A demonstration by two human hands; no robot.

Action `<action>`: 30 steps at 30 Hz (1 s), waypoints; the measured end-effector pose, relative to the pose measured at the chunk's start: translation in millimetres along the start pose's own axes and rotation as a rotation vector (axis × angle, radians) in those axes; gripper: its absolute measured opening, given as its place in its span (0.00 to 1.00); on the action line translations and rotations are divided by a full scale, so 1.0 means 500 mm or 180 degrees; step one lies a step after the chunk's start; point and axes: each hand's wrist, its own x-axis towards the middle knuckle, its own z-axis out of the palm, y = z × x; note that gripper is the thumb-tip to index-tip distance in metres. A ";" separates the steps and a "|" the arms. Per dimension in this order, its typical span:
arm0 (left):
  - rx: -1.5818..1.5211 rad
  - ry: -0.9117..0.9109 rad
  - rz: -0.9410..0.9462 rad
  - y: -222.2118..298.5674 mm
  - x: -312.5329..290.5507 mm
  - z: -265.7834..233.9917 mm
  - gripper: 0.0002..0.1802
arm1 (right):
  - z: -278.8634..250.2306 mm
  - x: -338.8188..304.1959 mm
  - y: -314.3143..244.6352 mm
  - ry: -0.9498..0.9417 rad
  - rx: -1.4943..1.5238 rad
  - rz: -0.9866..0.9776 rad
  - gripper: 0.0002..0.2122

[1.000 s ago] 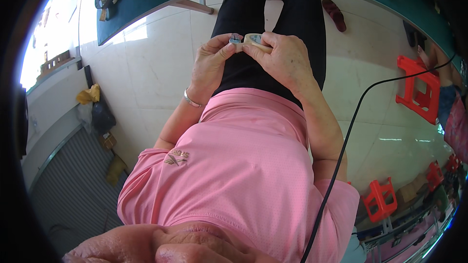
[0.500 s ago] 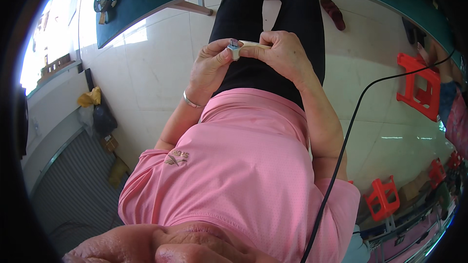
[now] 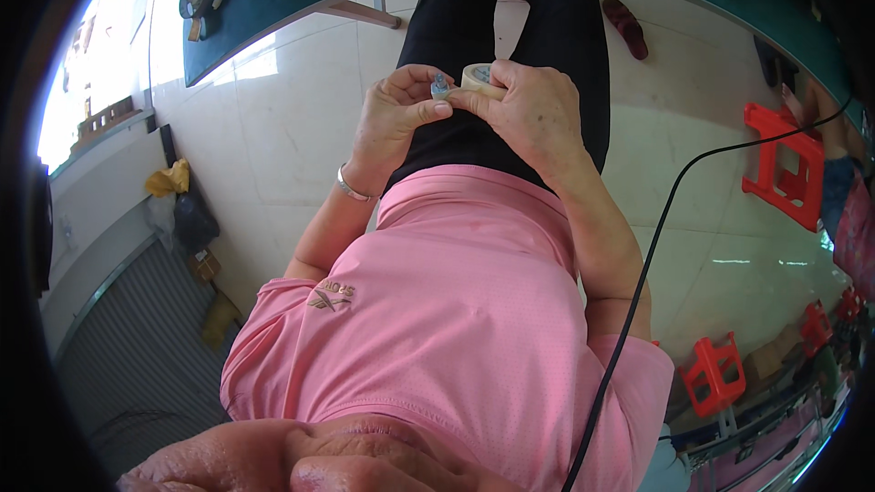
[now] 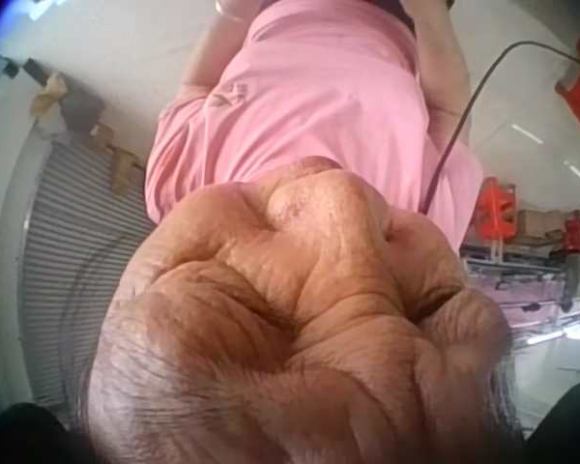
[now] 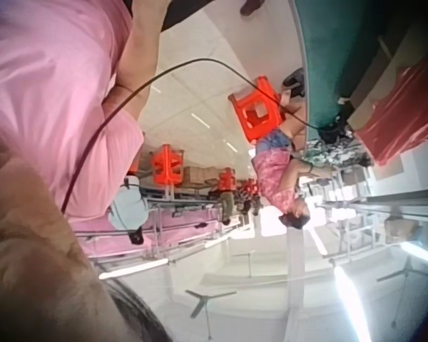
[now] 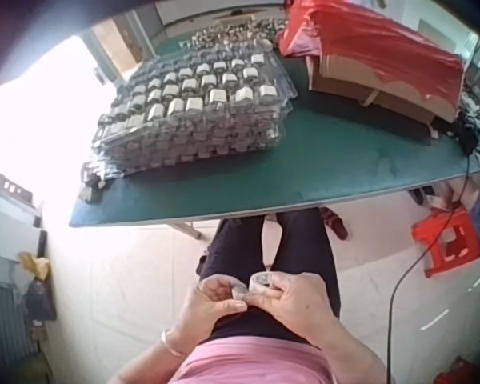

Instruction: The person wraps tape around small components by hand and places them into an organized plastic tray.

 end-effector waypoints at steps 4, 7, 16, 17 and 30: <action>-0.0058 0.0017 0.0199 -0.007 0.005 -0.004 0.14 | -0.009 -0.008 -0.007 -0.0001 -0.0204 -0.0151 0.22; 0.0001 -0.0022 0.0568 -0.015 0.008 -0.006 0.14 | -0.011 -0.011 -0.003 0.0029 -0.0235 -0.0299 0.21; -0.0045 -0.0219 0.0501 -0.024 0.006 0.001 0.12 | -0.017 -0.002 0.003 -0.0015 -0.0122 -0.0163 0.24; -0.0047 -0.0221 0.0500 -0.023 0.005 0.001 0.12 | -0.017 -0.001 0.004 -0.0047 -0.0126 -0.0137 0.24; -0.0041 -0.0296 0.0087 -0.009 0.004 0.009 0.15 | 0.010 0.003 0.023 0.0066 0.0022 -0.0118 0.27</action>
